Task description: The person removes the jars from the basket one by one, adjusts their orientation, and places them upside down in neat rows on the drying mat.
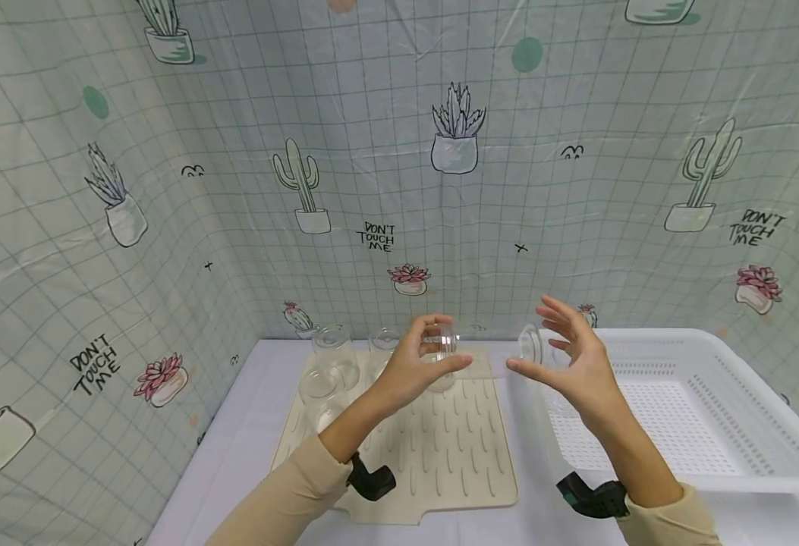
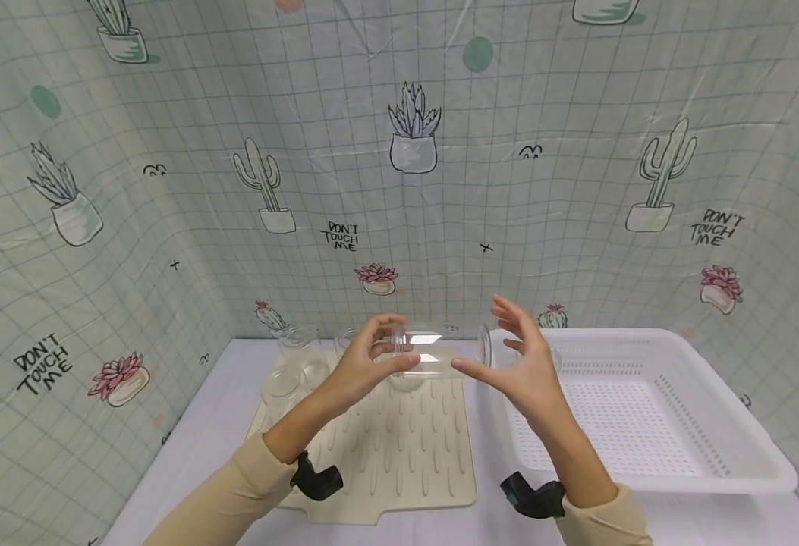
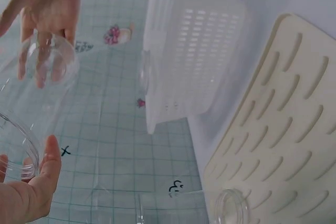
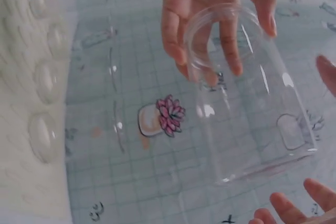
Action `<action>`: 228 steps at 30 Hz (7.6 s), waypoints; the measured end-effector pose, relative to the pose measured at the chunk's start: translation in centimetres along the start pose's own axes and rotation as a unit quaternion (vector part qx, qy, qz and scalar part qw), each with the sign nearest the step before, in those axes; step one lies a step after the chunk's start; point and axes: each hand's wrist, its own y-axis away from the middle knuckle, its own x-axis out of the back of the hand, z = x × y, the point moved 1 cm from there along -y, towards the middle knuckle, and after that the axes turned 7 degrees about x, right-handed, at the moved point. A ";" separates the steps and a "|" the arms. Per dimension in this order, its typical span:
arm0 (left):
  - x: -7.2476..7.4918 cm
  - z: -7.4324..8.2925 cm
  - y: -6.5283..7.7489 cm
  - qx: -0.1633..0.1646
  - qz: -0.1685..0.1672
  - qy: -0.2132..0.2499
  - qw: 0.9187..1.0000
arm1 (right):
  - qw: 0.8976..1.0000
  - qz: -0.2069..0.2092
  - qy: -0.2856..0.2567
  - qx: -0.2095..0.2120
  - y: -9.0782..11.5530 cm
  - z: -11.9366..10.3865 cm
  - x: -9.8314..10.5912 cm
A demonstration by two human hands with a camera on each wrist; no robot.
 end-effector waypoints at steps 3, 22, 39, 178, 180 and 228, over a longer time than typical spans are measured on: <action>0.1 0.8 0.4 0.000 -0.004 0.001 1.000 | 0.993 0.017 -0.119 -0.018 0.2 0.4 -0.4; 0.3 1.2 0.4 -0.022 -0.002 0.002 1.000 | 0.837 0.042 -0.537 -0.098 1.6 2.5 -5.7; 0.9 1.1 1.1 -0.021 -0.014 0.027 0.999 | 0.751 0.111 -0.639 -0.124 1.5 2.3 -8.1; 9.8 -19.4 14.0 0.184 0.090 -0.400 0.893 | 0.978 -0.109 -0.151 -0.097 -3.8 3.9 -14.4; 9.8 -19.4 13.9 0.183 0.090 -0.399 0.894 | 0.977 -0.103 -0.162 -0.092 -4.2 3.6 -12.8; 9.8 -19.2 13.8 0.178 0.086 -0.400 0.895 | 0.967 -0.214 -0.070 -0.115 -2.8 16.3 11.8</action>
